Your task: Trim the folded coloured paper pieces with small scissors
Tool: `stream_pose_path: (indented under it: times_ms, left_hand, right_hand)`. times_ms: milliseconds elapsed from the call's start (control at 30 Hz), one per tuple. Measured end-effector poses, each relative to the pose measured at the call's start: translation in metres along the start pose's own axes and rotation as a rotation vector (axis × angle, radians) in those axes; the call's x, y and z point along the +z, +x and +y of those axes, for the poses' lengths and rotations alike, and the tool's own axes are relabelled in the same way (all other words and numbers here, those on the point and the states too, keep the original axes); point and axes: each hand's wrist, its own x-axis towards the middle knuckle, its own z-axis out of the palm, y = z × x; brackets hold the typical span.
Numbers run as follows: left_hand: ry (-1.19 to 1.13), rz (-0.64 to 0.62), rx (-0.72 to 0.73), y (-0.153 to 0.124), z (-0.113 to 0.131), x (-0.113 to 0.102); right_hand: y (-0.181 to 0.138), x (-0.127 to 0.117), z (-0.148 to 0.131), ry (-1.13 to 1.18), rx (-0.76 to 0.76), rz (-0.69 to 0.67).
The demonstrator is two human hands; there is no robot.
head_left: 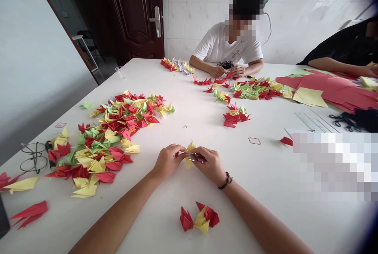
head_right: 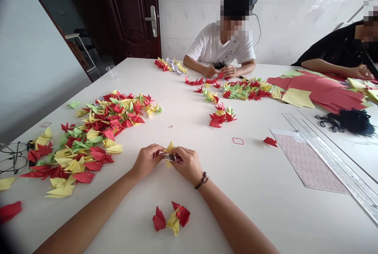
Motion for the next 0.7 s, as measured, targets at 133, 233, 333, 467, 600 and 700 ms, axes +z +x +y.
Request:
stream_pose_path:
  times_ms: [133, 233, 333, 467, 600, 700]
  left_hand:
    - [0.021, 0.002, 0.018, -0.0009, -0.0018, 0.0022]
    - [0.0, 0.011, 0.013, -0.0011, -0.0025, 0.003]
    - [-0.016, 0.034, 0.001, -0.0013, -0.0027, 0.0029]
    - [-0.025, 0.033, 0.022, -0.0016, -0.0025, 0.0027]
    - [-0.074, 0.004, 0.022, -0.0013, -0.0018, 0.002]
    - [-0.106, -0.013, 0.013, -0.0003, -0.0014, 0.0013]
  right_hand:
    - [0.0004, 0.0004, 0.0004, 0.023, 0.041, -0.016]
    - [0.0004, -0.0009, 0.0005, 0.108, 0.084, -0.008]
    - [0.0007, -0.0034, 0.0009, 0.244, 0.143, 0.082]
    - [0.0034, -0.0061, 0.0031, 0.343, 0.273, 0.258]
    - [0.0067, -0.0062, 0.0051, 0.356, 0.327, 0.211]
    - [0.0072, -0.0052, 0.0051, 0.385, 0.3, 0.094]
